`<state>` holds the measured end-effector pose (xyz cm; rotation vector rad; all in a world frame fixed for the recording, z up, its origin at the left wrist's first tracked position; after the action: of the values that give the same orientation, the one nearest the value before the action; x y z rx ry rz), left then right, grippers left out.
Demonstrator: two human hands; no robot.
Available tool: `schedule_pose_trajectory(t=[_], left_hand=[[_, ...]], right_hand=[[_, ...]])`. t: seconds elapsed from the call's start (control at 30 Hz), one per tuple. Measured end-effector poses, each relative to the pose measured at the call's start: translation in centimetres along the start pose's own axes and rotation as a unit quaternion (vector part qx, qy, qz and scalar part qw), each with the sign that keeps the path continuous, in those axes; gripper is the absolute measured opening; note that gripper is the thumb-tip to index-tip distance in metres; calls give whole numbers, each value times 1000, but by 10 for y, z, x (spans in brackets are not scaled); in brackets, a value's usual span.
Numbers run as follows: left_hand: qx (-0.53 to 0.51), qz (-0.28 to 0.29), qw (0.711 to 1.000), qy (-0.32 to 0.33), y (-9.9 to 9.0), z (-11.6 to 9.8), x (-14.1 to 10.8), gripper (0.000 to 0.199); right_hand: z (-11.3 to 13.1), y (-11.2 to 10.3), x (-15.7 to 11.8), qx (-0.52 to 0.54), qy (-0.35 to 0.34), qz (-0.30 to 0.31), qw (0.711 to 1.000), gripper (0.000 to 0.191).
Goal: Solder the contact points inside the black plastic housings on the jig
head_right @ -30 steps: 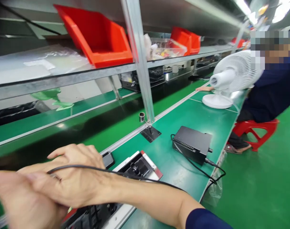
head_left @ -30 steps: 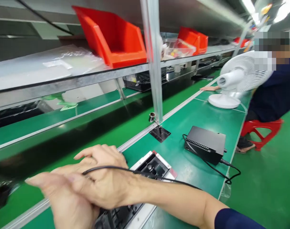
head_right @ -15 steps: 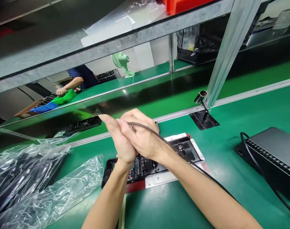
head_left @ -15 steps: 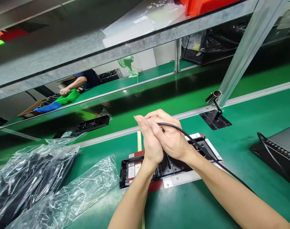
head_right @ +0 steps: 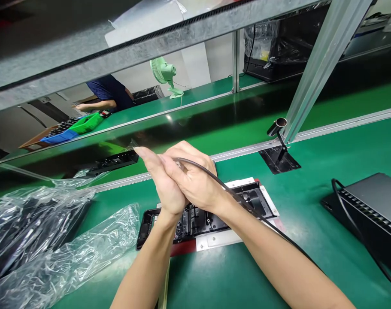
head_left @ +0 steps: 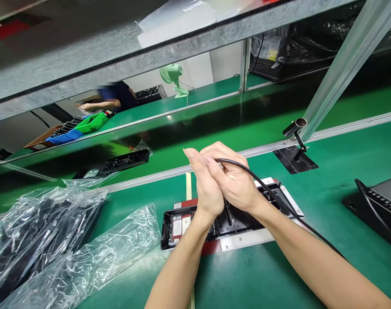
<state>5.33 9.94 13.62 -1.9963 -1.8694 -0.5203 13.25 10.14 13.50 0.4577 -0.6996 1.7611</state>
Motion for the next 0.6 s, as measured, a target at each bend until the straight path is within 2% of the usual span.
schedule_pose_trajectory(t=[0.1,0.3,0.47,0.6], left_hand=[[1,-2,1000,-13,0,1,-1,62],[52,-33,998,-20,-3,3,-4,67],[73,-14,995,-65,-4,6,-6,76],[88,-9,994,-64,-4,6,-6,71]], right_hand=[[-2,0,-1,-13,15,0,1000,30],[3,0,-1,-14,-3,-14,1000,32],[3,1,-1,-17,-6,-29,999,37],[1,1,-1,-19,-8,-34,999,39]])
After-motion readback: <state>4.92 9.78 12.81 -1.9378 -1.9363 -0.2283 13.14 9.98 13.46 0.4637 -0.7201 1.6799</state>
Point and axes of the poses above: each hand's wrist, its own x-axis towards the middle knuckle, its own y-axis out of the palm, z = x × y, the point moved 3 cm from there along x, towards the middle knuckle, and after that the axes turned 14 degrees about z, right-handed, at the moved point
